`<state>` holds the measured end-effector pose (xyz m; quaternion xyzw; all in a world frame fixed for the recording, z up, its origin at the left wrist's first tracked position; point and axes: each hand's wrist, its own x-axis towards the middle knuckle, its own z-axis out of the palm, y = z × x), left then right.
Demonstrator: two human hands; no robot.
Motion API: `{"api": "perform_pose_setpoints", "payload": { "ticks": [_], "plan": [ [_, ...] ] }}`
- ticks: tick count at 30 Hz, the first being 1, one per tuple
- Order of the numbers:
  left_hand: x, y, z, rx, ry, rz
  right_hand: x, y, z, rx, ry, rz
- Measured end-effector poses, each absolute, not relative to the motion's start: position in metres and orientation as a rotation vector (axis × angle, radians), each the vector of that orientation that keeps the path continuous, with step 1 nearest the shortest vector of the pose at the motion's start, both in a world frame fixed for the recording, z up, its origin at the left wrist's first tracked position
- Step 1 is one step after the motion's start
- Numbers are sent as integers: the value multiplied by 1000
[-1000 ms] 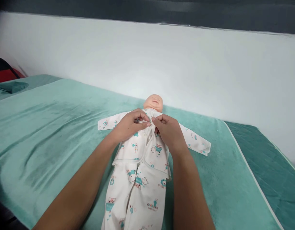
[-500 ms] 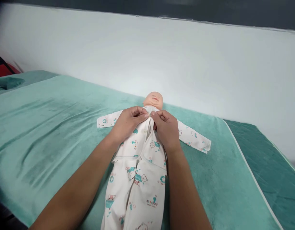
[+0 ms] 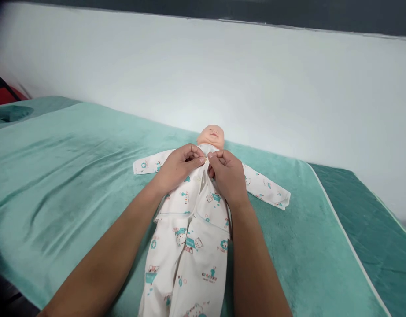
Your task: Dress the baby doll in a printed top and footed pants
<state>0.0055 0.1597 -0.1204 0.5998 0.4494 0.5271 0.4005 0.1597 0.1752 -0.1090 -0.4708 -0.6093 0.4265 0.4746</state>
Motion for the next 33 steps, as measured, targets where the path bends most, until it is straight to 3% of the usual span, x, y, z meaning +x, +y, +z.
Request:
{"api": "perform_pose_setpoints", "payload": {
  "ticks": [20, 33],
  "plan": [
    [4, 160, -120, 1551, 1137, 1274, 162, 176, -107, -1051, -1569, 1216],
    [6, 155, -114, 1553, 1297, 1239, 156, 169, -106, -1186, -1497, 1044]
  ]
}}
